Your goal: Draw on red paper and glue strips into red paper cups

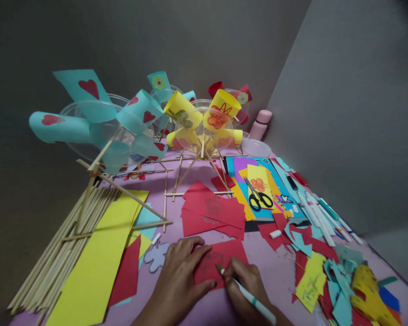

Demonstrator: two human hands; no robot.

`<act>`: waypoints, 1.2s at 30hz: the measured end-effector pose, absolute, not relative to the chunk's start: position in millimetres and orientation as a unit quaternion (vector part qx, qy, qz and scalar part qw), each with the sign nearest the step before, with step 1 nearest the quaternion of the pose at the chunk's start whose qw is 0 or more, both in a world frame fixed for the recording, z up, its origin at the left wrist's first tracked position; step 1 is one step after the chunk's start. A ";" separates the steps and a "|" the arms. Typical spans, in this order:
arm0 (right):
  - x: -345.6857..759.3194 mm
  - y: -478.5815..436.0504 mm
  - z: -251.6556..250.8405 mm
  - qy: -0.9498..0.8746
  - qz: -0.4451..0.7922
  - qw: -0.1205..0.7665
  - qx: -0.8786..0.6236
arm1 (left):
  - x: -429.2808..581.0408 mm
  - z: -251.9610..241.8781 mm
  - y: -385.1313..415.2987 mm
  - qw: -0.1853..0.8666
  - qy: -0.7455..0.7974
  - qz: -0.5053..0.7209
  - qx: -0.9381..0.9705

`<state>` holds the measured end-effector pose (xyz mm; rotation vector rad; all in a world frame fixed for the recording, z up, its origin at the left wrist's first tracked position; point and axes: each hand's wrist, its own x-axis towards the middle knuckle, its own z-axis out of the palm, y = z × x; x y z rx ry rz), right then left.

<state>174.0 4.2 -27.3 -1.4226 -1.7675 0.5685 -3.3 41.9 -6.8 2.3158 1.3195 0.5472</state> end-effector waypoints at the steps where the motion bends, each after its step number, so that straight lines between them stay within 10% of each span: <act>1: 173.7 4.3 -27.9 -0.694 0.230 0.394 -0.557 | -3.6 -7.0 41.8 0.208 0.473 0.197 0.833; 36: 166.8 8.8 -17.9 -0.725 0.212 0.397 -0.522 | -4.3 -6.8 40.3 0.212 0.468 0.210 0.832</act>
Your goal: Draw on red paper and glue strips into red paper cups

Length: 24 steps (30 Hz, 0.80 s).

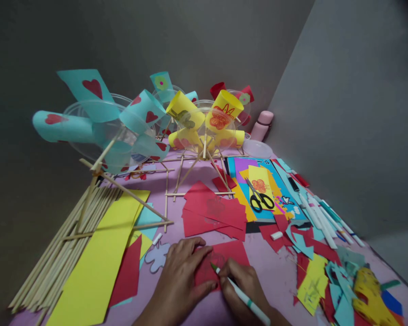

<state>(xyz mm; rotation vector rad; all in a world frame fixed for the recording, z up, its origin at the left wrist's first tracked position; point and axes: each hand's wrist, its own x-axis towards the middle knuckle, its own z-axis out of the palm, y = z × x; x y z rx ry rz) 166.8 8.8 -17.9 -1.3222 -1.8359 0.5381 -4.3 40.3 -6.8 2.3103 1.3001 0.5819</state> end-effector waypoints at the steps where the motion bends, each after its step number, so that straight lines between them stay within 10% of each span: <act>1: 167.2 8.4 -19.4 -0.724 0.217 0.396 -0.522 | -4.5 -7.0 40.1 0.211 0.467 0.212 0.832; 24: 170.4 8.2 -19.9 -0.704 0.242 0.396 -0.537 | -3.5 -4.9 39.7 0.209 0.471 0.215 0.829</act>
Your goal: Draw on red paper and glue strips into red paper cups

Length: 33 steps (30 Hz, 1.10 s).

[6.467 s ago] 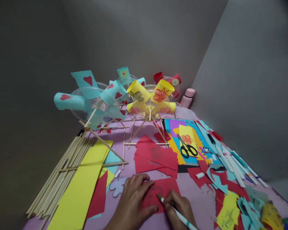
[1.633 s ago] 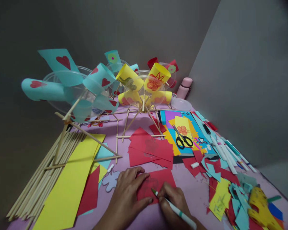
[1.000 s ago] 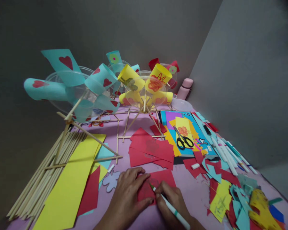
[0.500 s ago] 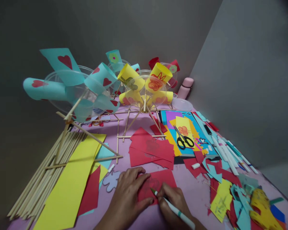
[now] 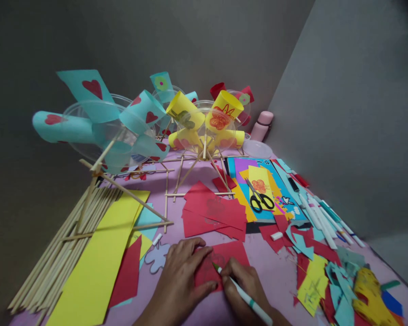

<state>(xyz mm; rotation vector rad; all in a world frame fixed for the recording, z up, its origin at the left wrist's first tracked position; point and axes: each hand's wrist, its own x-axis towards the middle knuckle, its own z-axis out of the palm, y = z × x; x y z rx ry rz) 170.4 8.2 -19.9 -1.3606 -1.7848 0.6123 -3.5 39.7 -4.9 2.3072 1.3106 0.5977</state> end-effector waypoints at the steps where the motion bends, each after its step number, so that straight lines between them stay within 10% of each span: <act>1: 170.2 8.1 -19.9 -0.710 0.235 0.397 -0.532 | -3.6 -5.0 39.9 0.209 0.470 0.218 0.829; 33: 174.9 3.4 -30.1 -0.641 0.325 0.413 -0.560 | -4.3 -7.0 39.1 0.225 0.478 0.192 0.827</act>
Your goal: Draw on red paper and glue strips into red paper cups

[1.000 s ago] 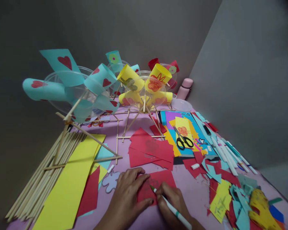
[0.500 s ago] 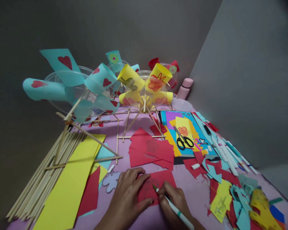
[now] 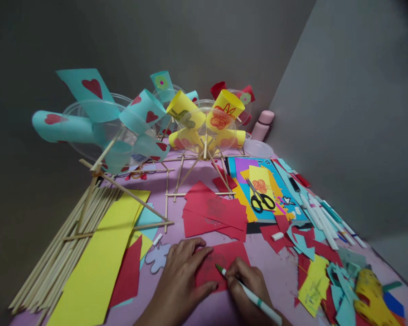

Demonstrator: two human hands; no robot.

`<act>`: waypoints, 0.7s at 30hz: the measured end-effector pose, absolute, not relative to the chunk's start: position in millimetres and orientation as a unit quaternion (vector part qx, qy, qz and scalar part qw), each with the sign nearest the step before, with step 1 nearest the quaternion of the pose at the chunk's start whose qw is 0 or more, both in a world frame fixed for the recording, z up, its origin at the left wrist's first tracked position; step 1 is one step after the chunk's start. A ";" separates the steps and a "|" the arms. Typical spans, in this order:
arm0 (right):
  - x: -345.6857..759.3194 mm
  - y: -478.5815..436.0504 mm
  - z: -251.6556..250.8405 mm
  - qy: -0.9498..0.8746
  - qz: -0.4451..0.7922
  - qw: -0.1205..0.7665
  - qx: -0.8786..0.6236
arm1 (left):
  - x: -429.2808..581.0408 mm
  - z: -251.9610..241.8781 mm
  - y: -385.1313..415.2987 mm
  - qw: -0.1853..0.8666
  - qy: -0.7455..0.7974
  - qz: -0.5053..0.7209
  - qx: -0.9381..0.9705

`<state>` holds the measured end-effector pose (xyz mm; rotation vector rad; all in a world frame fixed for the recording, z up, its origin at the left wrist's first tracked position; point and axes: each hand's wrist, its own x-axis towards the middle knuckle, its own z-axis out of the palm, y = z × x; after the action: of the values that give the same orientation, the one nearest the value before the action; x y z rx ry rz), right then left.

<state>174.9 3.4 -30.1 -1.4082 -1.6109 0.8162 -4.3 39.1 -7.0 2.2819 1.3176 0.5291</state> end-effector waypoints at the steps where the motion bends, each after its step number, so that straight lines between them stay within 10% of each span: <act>1: 175.0 3.6 -30.0 -0.645 0.323 0.410 -0.558 | -4.7 -7.4 39.1 0.225 0.476 0.192 0.828; 21: 169.8 7.0 -29.1 -0.699 0.240 0.392 -0.547 | -4.3 -8.7 41.0 0.222 0.476 0.194 0.829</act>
<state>169.8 7.0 -29.1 -1.3899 -1.7764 0.6100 -4.3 41.0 -8.7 2.2895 1.3142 0.5356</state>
